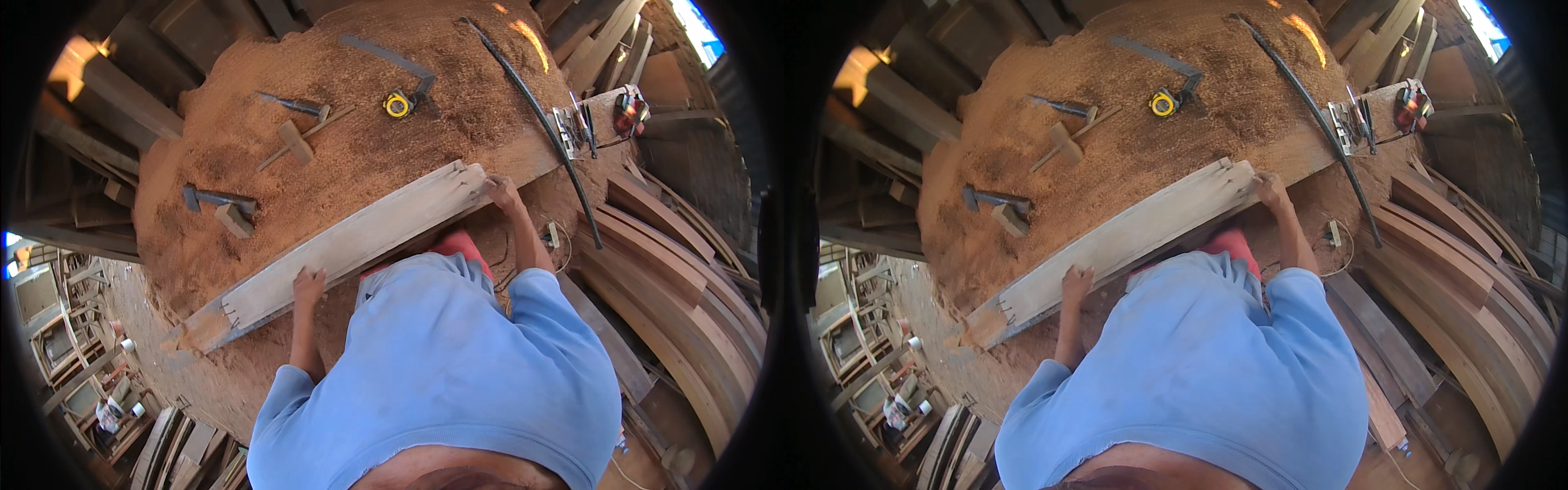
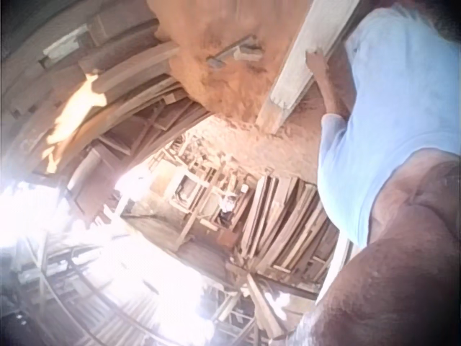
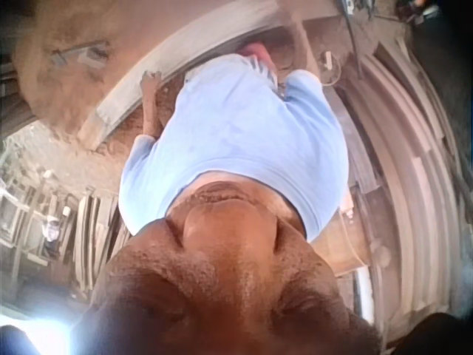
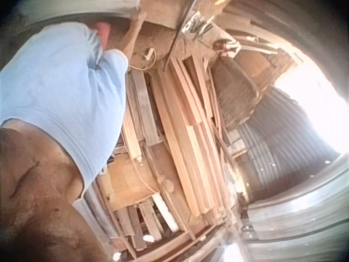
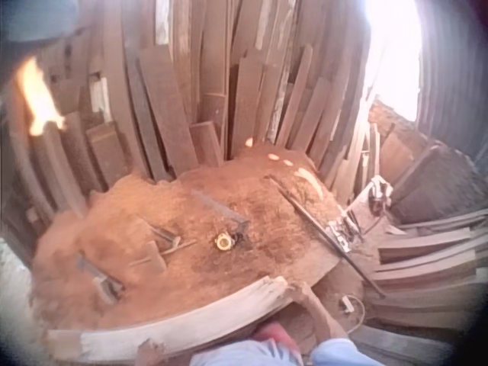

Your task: The person measures a long wooden plank with a tape measure, then uses a metal bar to mark or scribe a line along the plank's length. The person handles the plank and tools on a workbench covered in sawdust.

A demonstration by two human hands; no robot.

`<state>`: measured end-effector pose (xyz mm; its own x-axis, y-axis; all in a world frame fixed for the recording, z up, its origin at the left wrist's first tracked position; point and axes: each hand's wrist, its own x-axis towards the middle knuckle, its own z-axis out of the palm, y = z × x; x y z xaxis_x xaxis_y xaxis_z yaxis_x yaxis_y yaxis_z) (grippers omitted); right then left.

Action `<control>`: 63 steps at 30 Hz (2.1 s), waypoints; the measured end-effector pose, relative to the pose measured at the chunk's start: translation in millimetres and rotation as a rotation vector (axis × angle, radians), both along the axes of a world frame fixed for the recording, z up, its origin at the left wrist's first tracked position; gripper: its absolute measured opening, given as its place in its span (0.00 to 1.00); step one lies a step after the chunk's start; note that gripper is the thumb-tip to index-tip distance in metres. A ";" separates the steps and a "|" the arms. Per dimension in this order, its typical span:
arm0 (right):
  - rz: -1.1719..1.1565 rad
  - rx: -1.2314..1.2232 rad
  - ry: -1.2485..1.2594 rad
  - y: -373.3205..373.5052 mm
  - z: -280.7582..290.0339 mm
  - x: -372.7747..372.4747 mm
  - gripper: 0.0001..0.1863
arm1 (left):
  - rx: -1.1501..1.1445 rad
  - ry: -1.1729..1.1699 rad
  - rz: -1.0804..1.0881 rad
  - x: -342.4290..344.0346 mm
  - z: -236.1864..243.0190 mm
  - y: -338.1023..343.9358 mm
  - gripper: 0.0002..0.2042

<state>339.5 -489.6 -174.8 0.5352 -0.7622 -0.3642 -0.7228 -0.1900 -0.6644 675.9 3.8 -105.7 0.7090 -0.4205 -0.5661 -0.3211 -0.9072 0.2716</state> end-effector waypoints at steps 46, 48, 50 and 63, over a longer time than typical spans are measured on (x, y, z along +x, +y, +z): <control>0.130 0.082 0.119 -254.9 -2.0 -0.8 0.18 | 0.172 0.284 -0.024 -130.5 15.9 -275.0 0.45; 0.131 0.068 0.062 -225.5 12.8 9.7 0.17 | 0.171 0.281 -0.026 -129.9 15.3 -275.6 0.45; 0.144 0.185 -0.042 -200.2 21.6 25.2 0.15 | 0.167 0.267 -0.031 -130.5 14.6 -273.6 0.45; 0.296 0.422 -0.406 -42.3 163.1 96.8 0.16 | -0.229 0.110 -0.124 -143.0 -14.0 -213.8 0.40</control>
<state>436.3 -531.9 -11.7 0.8584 -0.3970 -0.3248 -0.3562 -0.0057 -0.9344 532.9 -210.0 -119.8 0.5836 -0.6260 -0.5172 -0.3834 -0.7739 0.5041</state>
